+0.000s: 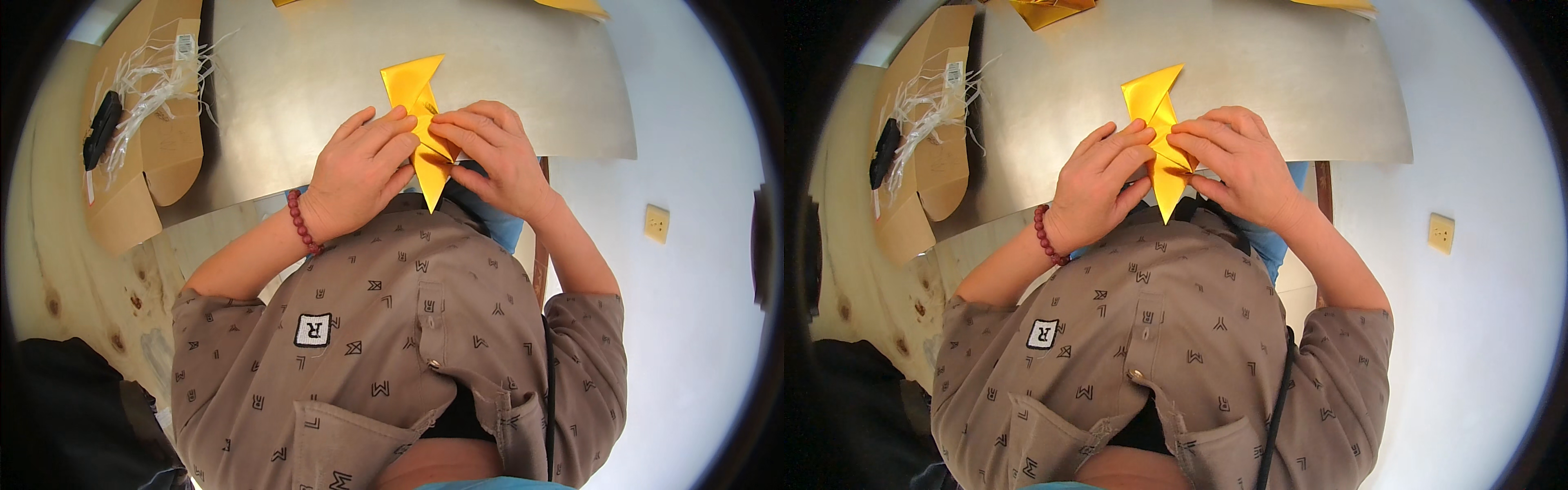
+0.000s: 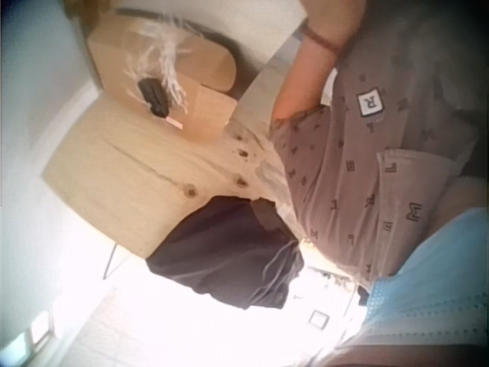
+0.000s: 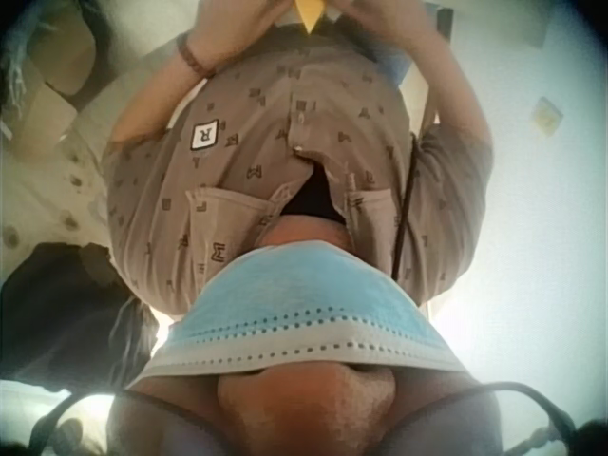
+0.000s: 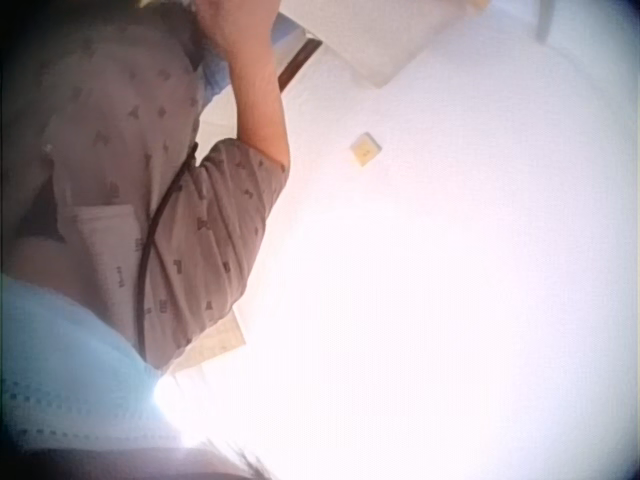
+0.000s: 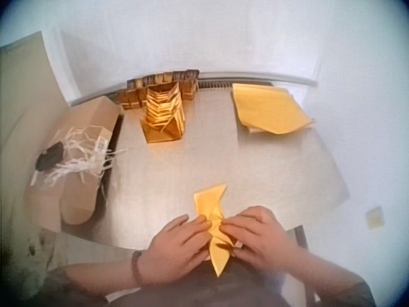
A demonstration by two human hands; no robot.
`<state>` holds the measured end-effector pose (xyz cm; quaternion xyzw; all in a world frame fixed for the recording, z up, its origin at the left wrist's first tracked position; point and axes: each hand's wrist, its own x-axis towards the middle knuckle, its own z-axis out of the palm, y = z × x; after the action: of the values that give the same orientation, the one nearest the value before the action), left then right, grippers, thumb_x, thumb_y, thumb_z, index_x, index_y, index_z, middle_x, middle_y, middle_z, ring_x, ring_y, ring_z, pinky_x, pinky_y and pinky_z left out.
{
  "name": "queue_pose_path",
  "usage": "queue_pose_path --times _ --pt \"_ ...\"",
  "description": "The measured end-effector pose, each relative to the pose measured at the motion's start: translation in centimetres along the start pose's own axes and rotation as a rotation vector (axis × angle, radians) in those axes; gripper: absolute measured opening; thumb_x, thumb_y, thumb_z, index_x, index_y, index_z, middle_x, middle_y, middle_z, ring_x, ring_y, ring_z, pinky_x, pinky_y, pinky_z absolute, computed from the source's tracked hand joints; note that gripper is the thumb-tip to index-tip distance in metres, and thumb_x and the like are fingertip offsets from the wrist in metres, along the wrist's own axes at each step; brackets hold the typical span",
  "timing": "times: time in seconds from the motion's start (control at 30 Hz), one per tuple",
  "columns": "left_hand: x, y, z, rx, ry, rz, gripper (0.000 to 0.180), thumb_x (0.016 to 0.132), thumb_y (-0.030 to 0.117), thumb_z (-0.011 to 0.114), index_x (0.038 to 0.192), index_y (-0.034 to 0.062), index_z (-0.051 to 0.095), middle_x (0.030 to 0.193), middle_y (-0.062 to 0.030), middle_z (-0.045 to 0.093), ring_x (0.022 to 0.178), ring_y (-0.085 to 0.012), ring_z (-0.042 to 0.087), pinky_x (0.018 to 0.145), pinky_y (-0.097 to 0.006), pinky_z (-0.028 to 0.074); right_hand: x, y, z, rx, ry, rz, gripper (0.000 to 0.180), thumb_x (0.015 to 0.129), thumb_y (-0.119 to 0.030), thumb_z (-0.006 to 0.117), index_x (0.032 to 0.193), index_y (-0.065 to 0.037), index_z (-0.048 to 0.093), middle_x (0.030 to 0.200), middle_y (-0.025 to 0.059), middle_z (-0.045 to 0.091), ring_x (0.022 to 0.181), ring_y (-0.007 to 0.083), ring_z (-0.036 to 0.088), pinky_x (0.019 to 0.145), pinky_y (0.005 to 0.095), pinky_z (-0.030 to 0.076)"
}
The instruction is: The person folds a rectangular sheet of gold-colored paper by hand on a metal table, making multiple creases and shaping it into a small triangular packet. They then place the finished packet on a stack of similar packets and pick up another sheet to begin again.
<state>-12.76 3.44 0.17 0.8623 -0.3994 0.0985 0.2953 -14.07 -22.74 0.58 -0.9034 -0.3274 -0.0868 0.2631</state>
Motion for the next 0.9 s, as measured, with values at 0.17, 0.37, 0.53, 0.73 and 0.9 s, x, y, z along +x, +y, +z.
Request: queue_pose_path --times 0.17,0.37,0.53,0.73,0.9 --pt "0.2 -0.1 0.2 -0.033 0.039 -0.029 0.021 0.088 0.008 0.078 0.108 0.0081 0.07 0.127 -0.0074 0.073 0.127 -0.0267 0.068 0.112 -0.048 0.051 0.2 -0.1 0.3 0.044 0.067 0.029 0.046 0.078 -0.013 0.083 0.123 -0.017 0.074 0.119 -0.0002 0.067 0.112 0.0251 0.058 0.099 0.0402 0.048" --pt "0.3 -0.1 0.2 -0.047 0.067 -0.07 0.014 0.091 0.013 0.078 0.1 0.0068 0.071 0.119 -0.0069 0.075 0.117 -0.0249 0.071 0.108 -0.046 0.052 0.4 0.1 0.4 0.065 0.1 0.076 0.028 0.081 -0.014 0.083 0.109 -0.017 0.08 0.109 -0.0016 0.068 0.101 0.0232 0.058 0.092 0.0357 0.048" --pt "0.7 -0.6 0.5 -0.099 0.14 -0.101 0.012 0.092 0.014 0.078 0.094 0.0049 0.07 0.116 -0.0086 0.074 0.104 -0.0275 0.07 0.097 -0.044 0.053 0.8 -0.4 0.6 0.14 0.13 0.176 0.01 0.087 -0.017 0.081 0.096 -0.014 0.079 0.104 -0.0008 0.068 0.097 0.0233 0.057 0.087 0.0352 0.047" --pt "1.4 -0.7 1.1 -0.147 0.134 -0.201 0.013 0.092 0.014 0.077 0.093 0.0036 0.069 0.102 -0.007 0.069 0.096 -0.0286 0.064 0.089 -0.042 0.048 1.5 -0.7 1.3 0.141 0.17 0.265 0.011 0.089 -0.019 0.08 0.088 -0.011 0.074 0.1 0.0005 0.068 0.093 0.025 0.055 0.084 0.0367 0.046" --pt "1.9 -0.6 1.5 -0.128 0.178 -0.245 0.015 0.091 0.014 0.077 0.09 0.0039 0.066 0.102 -0.0095 0.063 0.097 -0.0323 0.059 0.088 -0.043 0.047 1.9 -0.7 1.5 0.116 0.169 0.291 0.012 0.09 -0.017 0.079 0.085 -0.009 0.07 0.099 0.002 0.067 0.091 0.0273 0.055 0.084 0.0387 0.045"
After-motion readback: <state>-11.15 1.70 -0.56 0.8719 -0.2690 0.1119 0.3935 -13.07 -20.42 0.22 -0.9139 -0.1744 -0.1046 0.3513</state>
